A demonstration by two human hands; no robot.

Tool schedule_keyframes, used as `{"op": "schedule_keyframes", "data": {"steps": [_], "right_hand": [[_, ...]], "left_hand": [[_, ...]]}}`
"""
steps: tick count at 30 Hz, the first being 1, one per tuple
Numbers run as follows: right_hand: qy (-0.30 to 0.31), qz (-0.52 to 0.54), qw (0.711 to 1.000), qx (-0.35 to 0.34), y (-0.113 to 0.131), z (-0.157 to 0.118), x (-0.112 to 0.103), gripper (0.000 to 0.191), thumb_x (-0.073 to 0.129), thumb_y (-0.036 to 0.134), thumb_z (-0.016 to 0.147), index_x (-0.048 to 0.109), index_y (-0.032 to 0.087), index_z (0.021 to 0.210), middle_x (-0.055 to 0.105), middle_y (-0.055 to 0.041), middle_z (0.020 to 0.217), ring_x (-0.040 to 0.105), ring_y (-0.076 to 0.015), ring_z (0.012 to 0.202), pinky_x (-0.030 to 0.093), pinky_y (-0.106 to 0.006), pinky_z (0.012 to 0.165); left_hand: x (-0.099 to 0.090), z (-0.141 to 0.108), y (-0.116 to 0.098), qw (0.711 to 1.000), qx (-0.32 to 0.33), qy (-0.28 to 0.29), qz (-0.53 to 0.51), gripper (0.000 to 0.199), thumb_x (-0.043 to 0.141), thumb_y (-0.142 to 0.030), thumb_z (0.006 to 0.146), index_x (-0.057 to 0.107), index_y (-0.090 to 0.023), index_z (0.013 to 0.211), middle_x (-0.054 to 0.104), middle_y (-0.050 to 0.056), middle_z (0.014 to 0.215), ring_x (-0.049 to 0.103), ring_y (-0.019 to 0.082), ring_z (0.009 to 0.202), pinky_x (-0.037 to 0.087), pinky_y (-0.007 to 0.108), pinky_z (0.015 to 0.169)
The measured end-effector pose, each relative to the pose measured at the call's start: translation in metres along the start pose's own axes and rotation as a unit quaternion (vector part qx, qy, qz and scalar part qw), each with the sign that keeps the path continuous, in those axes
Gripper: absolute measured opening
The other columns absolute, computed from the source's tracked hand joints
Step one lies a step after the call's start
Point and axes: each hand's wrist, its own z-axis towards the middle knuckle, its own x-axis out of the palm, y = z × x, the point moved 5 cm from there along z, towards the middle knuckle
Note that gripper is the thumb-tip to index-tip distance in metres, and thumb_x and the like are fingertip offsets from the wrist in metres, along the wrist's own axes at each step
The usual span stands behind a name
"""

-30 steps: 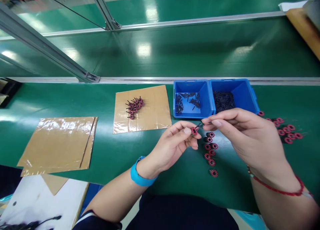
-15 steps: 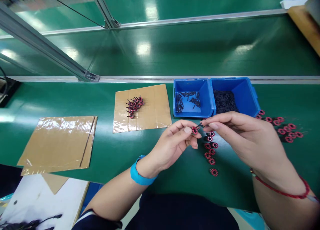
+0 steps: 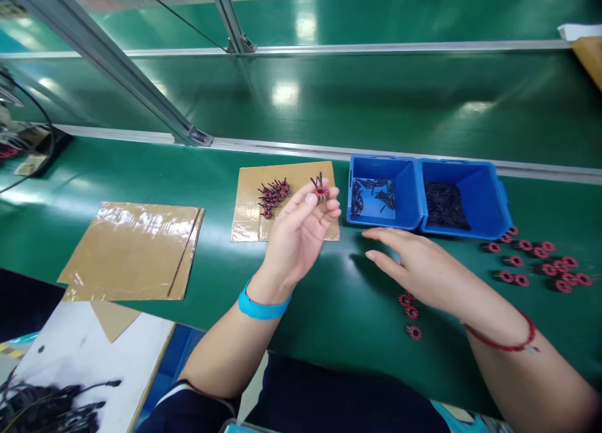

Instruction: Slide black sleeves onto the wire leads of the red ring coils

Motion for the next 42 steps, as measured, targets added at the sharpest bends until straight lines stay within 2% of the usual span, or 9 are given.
{"op": "schedule_keyframes", "data": {"steps": [4, 9, 14, 19, 23, 26, 31, 36, 42], "right_hand": [[-0.016, -0.122, 0.992, 0.012, 0.004, 0.016, 0.011, 0.042, 0.047, 0.027, 0.098, 0.06, 0.008, 0.134, 0.066, -0.0156, 0.135, 0.063, -0.0292, 0.123, 0.049, -0.043, 0.105], [-0.024, -0.212, 0.973, 0.085, 0.02, 0.042, 0.025, 0.032, 0.043, 0.026, 0.099, 0.067, 0.009, 0.11, 0.074, -0.0199, 0.111, 0.072, -0.031, 0.1, 0.056, -0.041, 0.084], [-0.041, -0.224, 0.96, 0.165, 0.03, 0.068, 0.038, 0.028, 0.041, 0.018, 0.097, 0.064, 0.005, 0.106, 0.074, -0.025, 0.096, 0.075, -0.033, 0.084, 0.055, -0.037, 0.067], [-0.014, -0.167, 0.97, 0.175, 0.024, 0.077, 0.033, 0.027, 0.041, 0.005, 0.089, 0.067, 0.004, 0.097, 0.074, -0.0261, 0.091, 0.074, -0.0345, 0.086, 0.053, -0.04, 0.073], [0.006, -0.075, 0.992, 0.103, 0.023, 0.055, 0.005, 0.013, 0.054, 0.016, 0.087, 0.067, 0.015, 0.089, 0.075, -0.0141, 0.097, 0.072, -0.0256, 0.093, 0.053, -0.034, 0.081], [-0.028, 0.039, 0.995, 0.085, 0.015, 0.023, -0.022, 0.014, 0.052, 0.028, 0.093, 0.063, 0.019, 0.092, 0.073, -0.0051, 0.089, 0.07, -0.0164, 0.078, 0.055, -0.026, 0.069], [-0.234, 0.417, 0.874, 0.085, -0.005, -0.027, -0.044, 0.023, 0.073, 0.033, 0.085, 0.071, 0.022, 0.106, 0.07, -0.0009, 0.085, 0.07, -0.0125, 0.072, 0.058, -0.024, 0.068], [-0.29, 0.482, 0.823, 0.083, 0.001, -0.048, -0.037, 0.006, 0.074, 0.028, 0.087, 0.075, 0.025, 0.091, 0.075, 0.0006, 0.084, 0.072, -0.0119, 0.081, 0.059, -0.023, 0.075], [-0.299, 0.445, 0.841, 0.079, 0.007, -0.055, -0.039, 0.004, 0.07, 0.027, 0.091, 0.074, 0.027, 0.092, 0.077, 0.0018, 0.089, 0.072, -0.0108, 0.085, 0.059, -0.02, 0.075]], "left_hand": [[-0.005, 0.003, -0.013, 0.999, 0.032, -0.025, -0.017, 0.016, 0.054, -0.014, 0.093, 0.069, -0.016, 0.097, 0.073, 0.002, 0.092, 0.067, 0.008, 0.079, 0.052, 0.022, 0.083], [-0.004, 0.001, -0.011, 0.999, 0.029, -0.015, -0.035, 0.015, 0.056, -0.012, 0.09, 0.069, -0.015, 0.097, 0.073, 0.002, 0.091, 0.067, 0.008, 0.077, 0.053, 0.023, 0.083], [-0.003, 0.001, -0.006, 0.999, 0.011, -0.008, -0.035, 0.014, 0.059, -0.011, 0.088, 0.07, -0.014, 0.097, 0.073, 0.003, 0.091, 0.068, 0.009, 0.079, 0.053, 0.025, 0.085], [0.001, -0.002, -0.001, 1.0, -0.002, 0.029, -0.012, 0.014, 0.06, -0.01, 0.086, 0.069, -0.015, 0.095, 0.074, 0.004, 0.094, 0.071, 0.012, 0.085, 0.053, 0.03, 0.092], [0.007, -0.009, 0.009, 0.997, -0.017, 0.068, 0.023, 0.011, 0.066, -0.013, 0.084, 0.068, -0.015, 0.095, 0.074, 0.004, 0.095, 0.072, 0.013, 0.084, 0.054, 0.031, 0.089], [0.012, -0.017, 0.018, 0.993, -0.036, 0.093, 0.069, 0.011, 0.069, -0.017, 0.084, 0.067, -0.015, 0.095, 0.072, 0.003, 0.093, 0.07, 0.011, 0.076, 0.055, 0.028, 0.081], [0.022, -0.034, 0.034, 0.977, -0.084, 0.146, 0.133, 0.016, 0.074, -0.02, 0.081, 0.065, -0.016, 0.094, 0.07, 0.002, 0.09, 0.069, 0.01, 0.074, 0.054, 0.027, 0.078], [0.025, -0.043, 0.046, 0.964, -0.114, 0.174, 0.168, 0.019, 0.077, -0.02, 0.078, 0.066, -0.017, 0.092, 0.068, 0.002, 0.089, 0.067, 0.013, 0.082, 0.055, 0.031, 0.082], [0.025, -0.042, 0.047, 0.963, -0.117, 0.174, 0.17, 0.018, 0.078, -0.019, 0.078, 0.067, -0.017, 0.092, 0.069, 0.002, 0.09, 0.067, 0.014, 0.084, 0.056, 0.032, 0.083]]}}
